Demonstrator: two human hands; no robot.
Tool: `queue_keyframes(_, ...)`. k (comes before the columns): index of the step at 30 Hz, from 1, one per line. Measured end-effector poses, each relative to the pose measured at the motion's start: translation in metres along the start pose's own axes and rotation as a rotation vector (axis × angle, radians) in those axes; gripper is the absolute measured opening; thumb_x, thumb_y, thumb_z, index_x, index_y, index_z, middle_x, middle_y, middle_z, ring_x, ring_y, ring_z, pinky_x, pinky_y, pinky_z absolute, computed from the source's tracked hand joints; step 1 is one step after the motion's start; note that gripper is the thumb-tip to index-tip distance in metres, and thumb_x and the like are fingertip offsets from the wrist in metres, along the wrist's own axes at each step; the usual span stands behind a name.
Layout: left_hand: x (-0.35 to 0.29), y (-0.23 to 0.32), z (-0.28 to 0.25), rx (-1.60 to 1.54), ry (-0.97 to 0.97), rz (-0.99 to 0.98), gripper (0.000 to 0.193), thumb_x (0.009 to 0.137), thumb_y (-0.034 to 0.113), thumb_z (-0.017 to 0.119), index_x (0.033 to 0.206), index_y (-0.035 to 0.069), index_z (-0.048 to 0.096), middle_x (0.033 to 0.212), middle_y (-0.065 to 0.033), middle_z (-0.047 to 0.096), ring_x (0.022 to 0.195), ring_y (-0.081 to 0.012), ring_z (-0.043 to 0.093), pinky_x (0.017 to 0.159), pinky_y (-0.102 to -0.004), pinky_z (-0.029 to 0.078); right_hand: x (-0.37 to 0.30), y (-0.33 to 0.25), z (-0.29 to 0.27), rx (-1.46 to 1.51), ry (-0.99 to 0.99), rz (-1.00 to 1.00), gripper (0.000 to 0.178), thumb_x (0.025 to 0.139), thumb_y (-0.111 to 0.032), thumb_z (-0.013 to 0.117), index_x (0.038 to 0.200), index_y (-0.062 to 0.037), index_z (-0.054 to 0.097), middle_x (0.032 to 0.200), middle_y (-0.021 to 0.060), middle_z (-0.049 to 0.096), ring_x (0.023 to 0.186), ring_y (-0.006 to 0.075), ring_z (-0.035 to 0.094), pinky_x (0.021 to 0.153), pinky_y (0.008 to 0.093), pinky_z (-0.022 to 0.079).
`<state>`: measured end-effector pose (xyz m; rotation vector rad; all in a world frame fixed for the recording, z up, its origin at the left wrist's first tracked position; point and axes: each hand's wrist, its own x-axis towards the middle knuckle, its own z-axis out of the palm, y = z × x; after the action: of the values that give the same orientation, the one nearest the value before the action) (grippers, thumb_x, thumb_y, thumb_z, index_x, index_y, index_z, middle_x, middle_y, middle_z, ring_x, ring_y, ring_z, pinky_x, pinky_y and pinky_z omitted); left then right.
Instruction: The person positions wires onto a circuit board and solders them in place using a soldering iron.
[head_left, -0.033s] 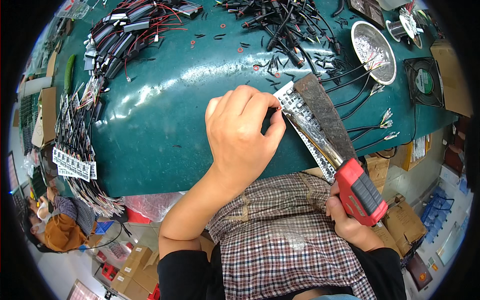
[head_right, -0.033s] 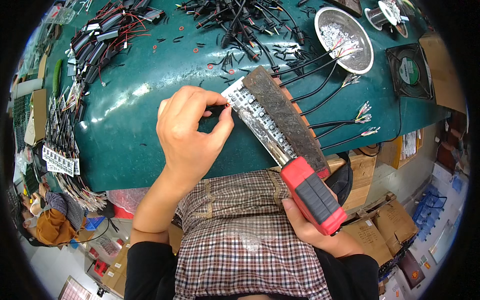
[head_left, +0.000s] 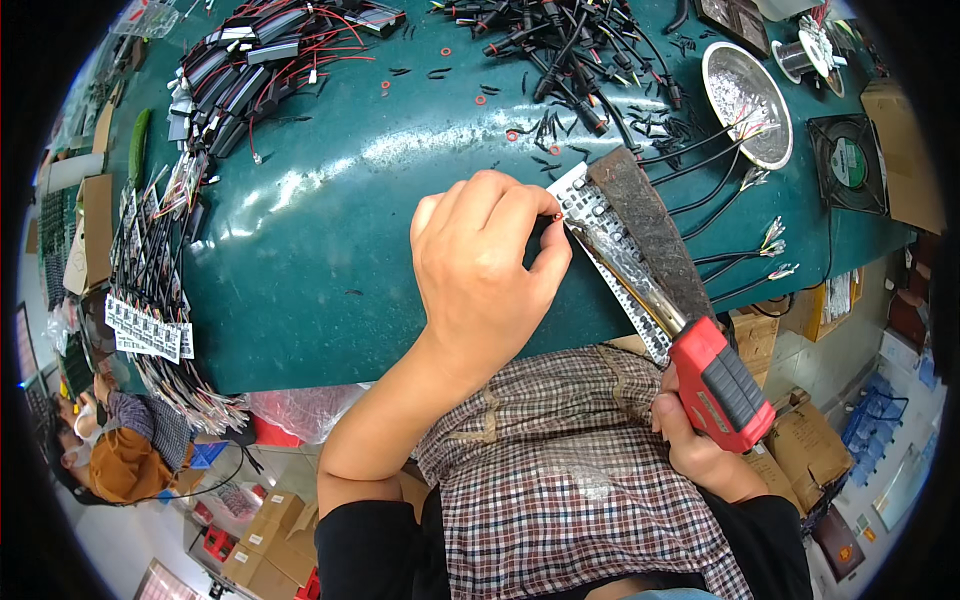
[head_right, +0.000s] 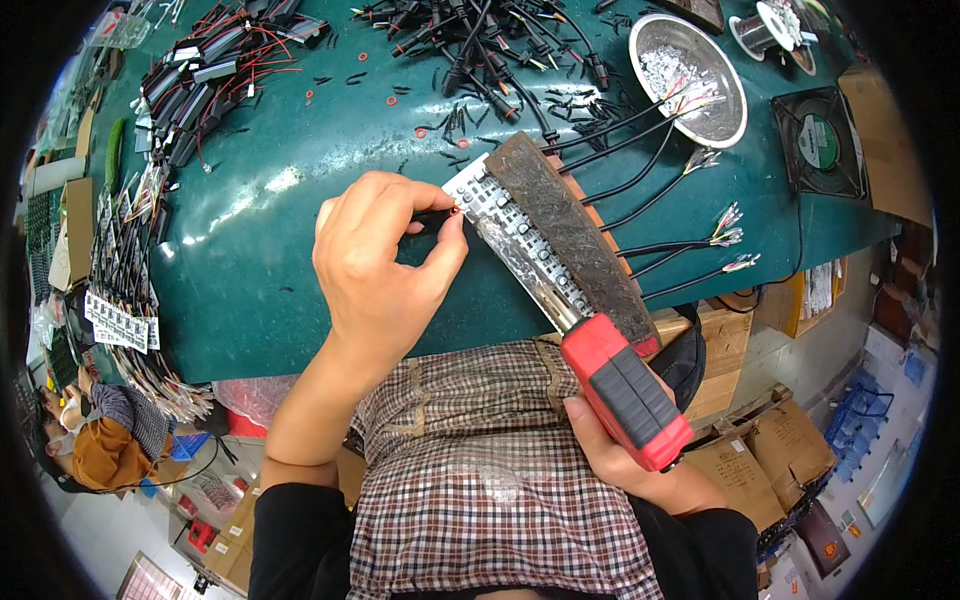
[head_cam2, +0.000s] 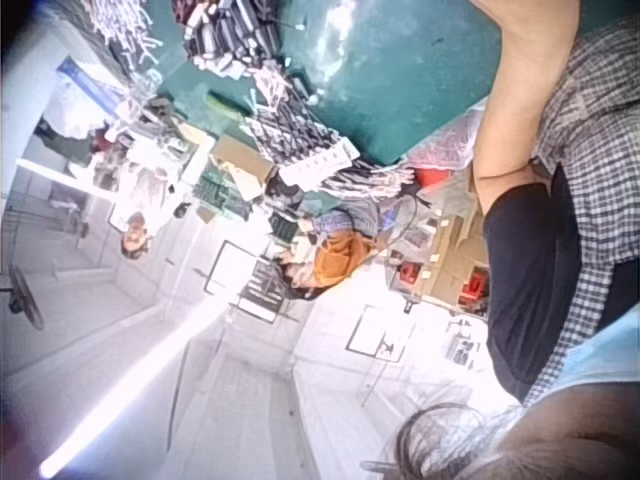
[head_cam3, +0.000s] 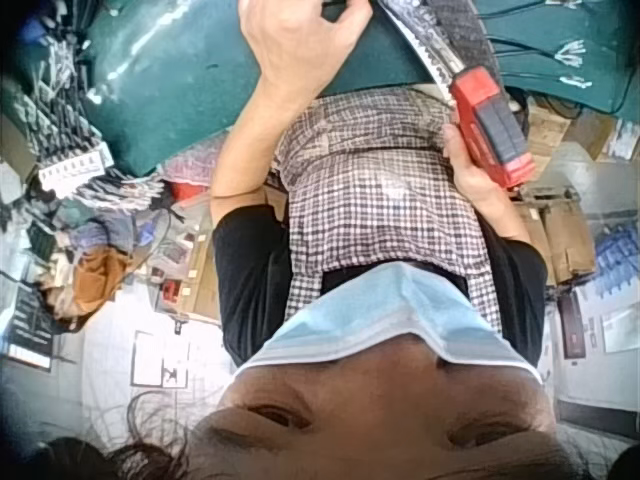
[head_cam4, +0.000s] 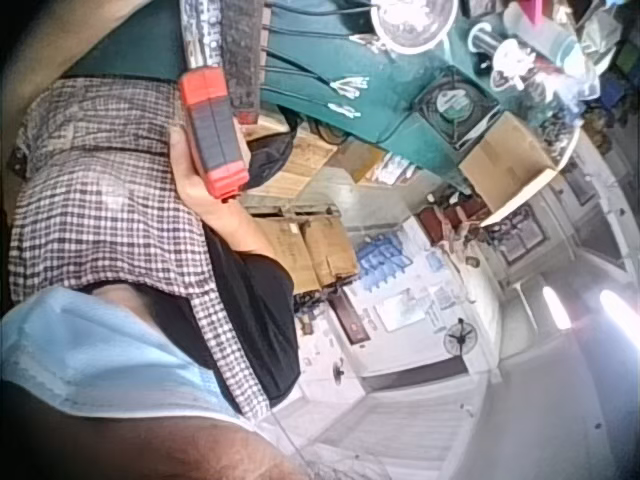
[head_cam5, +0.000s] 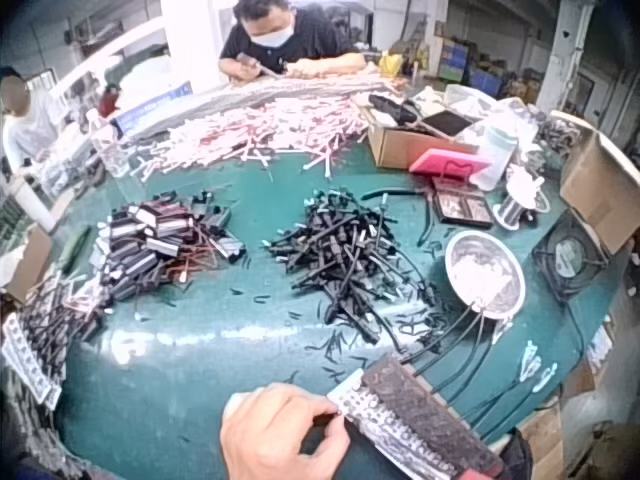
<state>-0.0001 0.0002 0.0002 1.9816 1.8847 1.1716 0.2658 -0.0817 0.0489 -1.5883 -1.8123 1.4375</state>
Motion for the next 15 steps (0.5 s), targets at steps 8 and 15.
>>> queue_keyframes(8,0.0019,0.0022,-0.0012,0.017,-0.018,0.011,0.019,0.070,0.004,0.082,0.082,0.010,0.069,0.081,0.0009,0.066,0.065,-0.0151,0.062,0.072,-0.0311,0.041,-0.0008,0.0014,-0.0002,-0.046,0.030,-0.080,0.030,0.083,-0.002,0.076,0.113,0.0032,0.070,0.094,0.0149,0.068,0.083,0.0331,0.067,0.075,0.0399,0.054)
queue_keyframes(15,0.0040,0.0016,-0.0026,0.020,-0.020,0.033,0.019,0.069,0.003,0.081,0.081,0.010,0.068,0.081,0.0009,0.065,0.065,-0.0156,0.062,0.071,-0.0317,0.042,-0.0037,-0.0001,-0.0053,-0.123,-0.017,-0.064,0.031,0.083,-0.003,0.076,0.113,0.0027,0.070,0.093,0.0155,0.068,0.081,0.0340,0.066,0.073,0.0406,0.053)
